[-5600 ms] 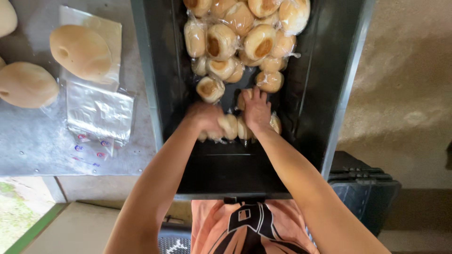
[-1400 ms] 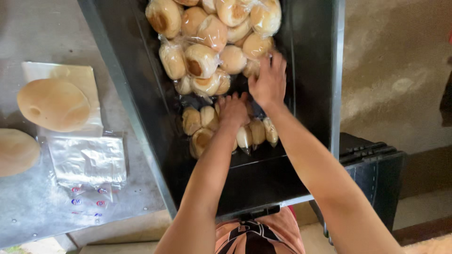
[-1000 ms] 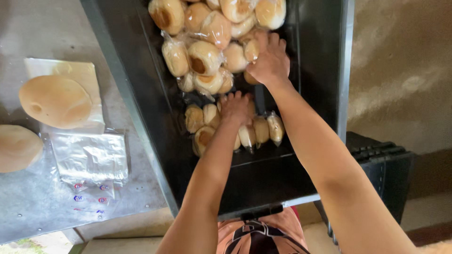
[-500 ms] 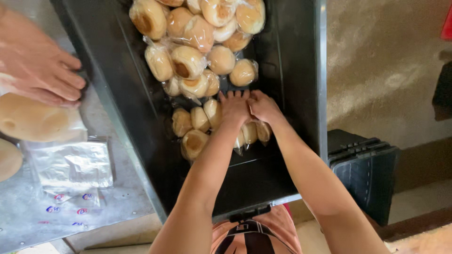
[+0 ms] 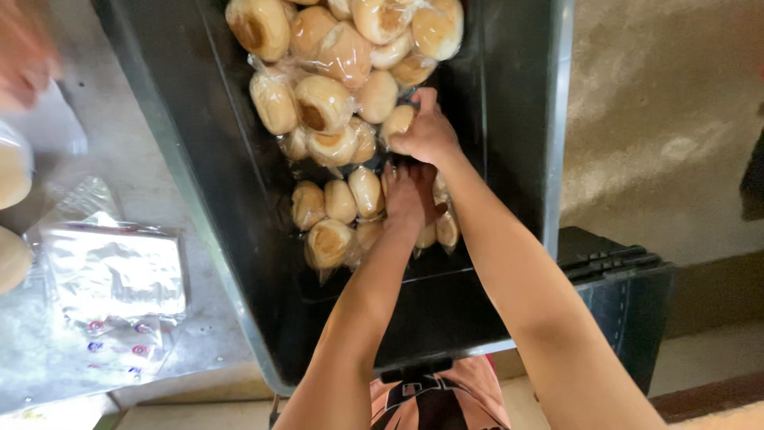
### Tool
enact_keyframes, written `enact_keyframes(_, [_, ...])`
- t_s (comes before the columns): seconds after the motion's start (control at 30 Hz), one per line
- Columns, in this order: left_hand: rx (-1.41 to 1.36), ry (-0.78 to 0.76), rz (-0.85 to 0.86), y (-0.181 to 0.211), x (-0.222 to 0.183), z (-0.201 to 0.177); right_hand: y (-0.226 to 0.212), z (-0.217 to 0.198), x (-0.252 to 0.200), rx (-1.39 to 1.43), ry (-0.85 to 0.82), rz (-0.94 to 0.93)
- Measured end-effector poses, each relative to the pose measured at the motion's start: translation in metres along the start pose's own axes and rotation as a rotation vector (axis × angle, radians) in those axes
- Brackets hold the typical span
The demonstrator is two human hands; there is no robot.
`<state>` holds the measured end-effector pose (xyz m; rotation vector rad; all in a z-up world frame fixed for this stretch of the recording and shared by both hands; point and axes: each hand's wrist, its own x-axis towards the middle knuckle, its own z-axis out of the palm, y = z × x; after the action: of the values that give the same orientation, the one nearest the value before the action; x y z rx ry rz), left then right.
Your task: The person organizes wrapped bread rolls within a large black bin by hand, moving them one by one to arrange them in neat rows.
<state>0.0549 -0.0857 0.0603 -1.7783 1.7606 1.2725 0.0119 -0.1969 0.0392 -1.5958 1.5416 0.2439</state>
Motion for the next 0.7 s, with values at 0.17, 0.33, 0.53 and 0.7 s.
enact_keyframes(0.17, [0.453, 0.037, -0.212, 0.002, -0.002, -0.026, -0.011, -0.052, -0.090, 1.464, -0.396, -0.209])
enact_keyframes(0.33, [1.231, 0.129, -0.582, 0.011, 0.002, -0.015, -0.040, -0.057, -0.159, 1.697, -0.526, -0.308])
enact_keyframes(0.53, [2.132, 0.167, -1.091, 0.017, -0.025, 0.025, -0.049, -0.032, -0.173, 1.686, -0.707, -0.199])
enact_keyframes(0.7, [3.081, -1.078, -1.039, 0.030, 0.001, 0.043, -0.056, -0.048, -0.167, 1.668, -0.588, -0.188])
